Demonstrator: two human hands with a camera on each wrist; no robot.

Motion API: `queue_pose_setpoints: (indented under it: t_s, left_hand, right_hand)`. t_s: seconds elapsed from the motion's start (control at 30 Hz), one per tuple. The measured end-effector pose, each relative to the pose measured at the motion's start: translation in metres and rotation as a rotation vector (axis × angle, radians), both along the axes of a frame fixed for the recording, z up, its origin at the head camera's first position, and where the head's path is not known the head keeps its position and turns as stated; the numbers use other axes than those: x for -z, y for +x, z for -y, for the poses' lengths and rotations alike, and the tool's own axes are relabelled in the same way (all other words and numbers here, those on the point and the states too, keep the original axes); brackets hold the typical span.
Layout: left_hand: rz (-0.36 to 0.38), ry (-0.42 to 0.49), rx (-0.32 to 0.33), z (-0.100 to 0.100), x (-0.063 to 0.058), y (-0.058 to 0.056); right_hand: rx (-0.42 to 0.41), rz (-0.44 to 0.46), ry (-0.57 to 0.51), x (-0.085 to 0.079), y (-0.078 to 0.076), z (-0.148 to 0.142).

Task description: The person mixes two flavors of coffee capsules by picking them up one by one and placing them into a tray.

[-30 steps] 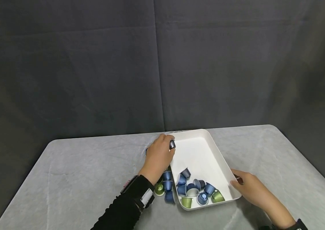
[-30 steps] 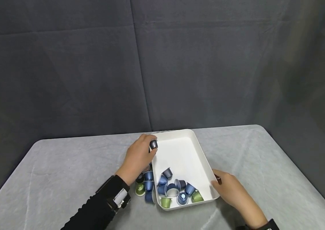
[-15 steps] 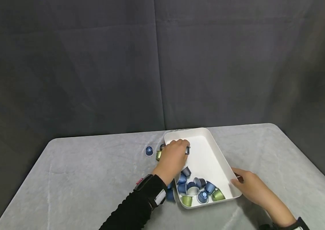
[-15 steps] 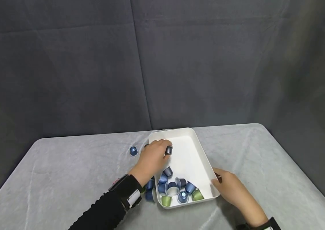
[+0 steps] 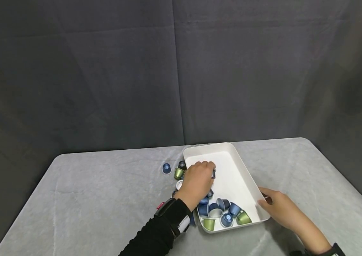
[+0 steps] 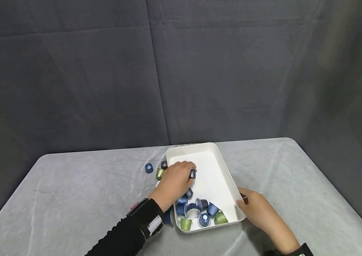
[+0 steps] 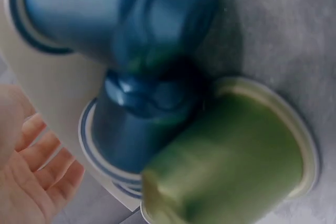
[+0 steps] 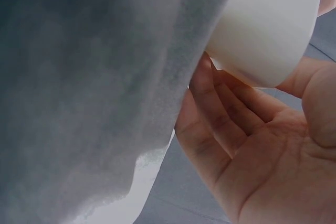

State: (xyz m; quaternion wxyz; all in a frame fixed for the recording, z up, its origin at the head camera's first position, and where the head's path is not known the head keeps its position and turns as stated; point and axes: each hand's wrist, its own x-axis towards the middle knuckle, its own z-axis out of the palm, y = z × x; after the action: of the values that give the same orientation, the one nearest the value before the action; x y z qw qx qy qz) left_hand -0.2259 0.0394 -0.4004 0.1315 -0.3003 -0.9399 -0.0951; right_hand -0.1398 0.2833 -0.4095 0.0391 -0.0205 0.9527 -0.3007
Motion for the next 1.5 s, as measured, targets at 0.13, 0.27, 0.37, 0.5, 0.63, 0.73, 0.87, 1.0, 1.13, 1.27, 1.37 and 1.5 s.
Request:
queue_pose_setpoints:
  t_s: [0.13,0.27,0.37,0.5,0.63,0.73,0.87,1.0,1.13,1.27,1.37,1.5]
  left_hand:
    - [0.0,-0.009,0.008,-0.002,0.002,0.001]
    - [-0.008,-0.007,0.018,-0.004,0.004,0.002]
    - [-0.027,-0.004,0.018,-0.005,0.005,0.001]
    - [-0.065,0.007,0.015,-0.006,0.005,0.001]
    - [-0.079,0.015,0.021,-0.006,0.003,0.002]
    - [-0.085,0.013,0.022,-0.006,0.002,0.002]
    - [-0.089,0.012,0.012,-0.007,0.0,0.001]
    - [-0.087,0.025,0.009,-0.005,-0.001,0.0]
    - [-0.079,0.065,-0.013,0.0,-0.004,-0.003]
    - [-0.051,0.079,-0.041,0.008,-0.009,-0.007]
    - [-0.003,0.072,-0.053,0.015,-0.014,-0.01]
    - [0.085,0.09,-0.077,0.025,-0.02,-0.013]
  right_hand:
    - [0.005,0.006,-0.006,0.0,0.0,0.001]
    - [0.0,0.012,-0.013,0.0,0.0,0.001]
    - [-0.003,0.014,-0.014,0.0,-0.001,0.002]
    - [-0.002,0.007,-0.013,0.0,-0.001,0.002]
    - [0.0,0.009,-0.015,0.001,-0.001,0.002]
    - [-0.001,0.012,-0.017,0.001,-0.001,0.002]
    - [0.002,0.011,-0.014,0.001,-0.001,0.001]
    - [0.002,0.008,-0.01,0.001,-0.001,0.001]
    - [0.001,0.009,-0.009,0.001,-0.001,0.001]
    - [0.002,0.014,-0.012,0.001,-0.001,0.0]
    - [0.001,0.014,-0.014,0.001,-0.001,0.0]
    - [0.001,0.009,-0.01,0.002,-0.001,0.0]
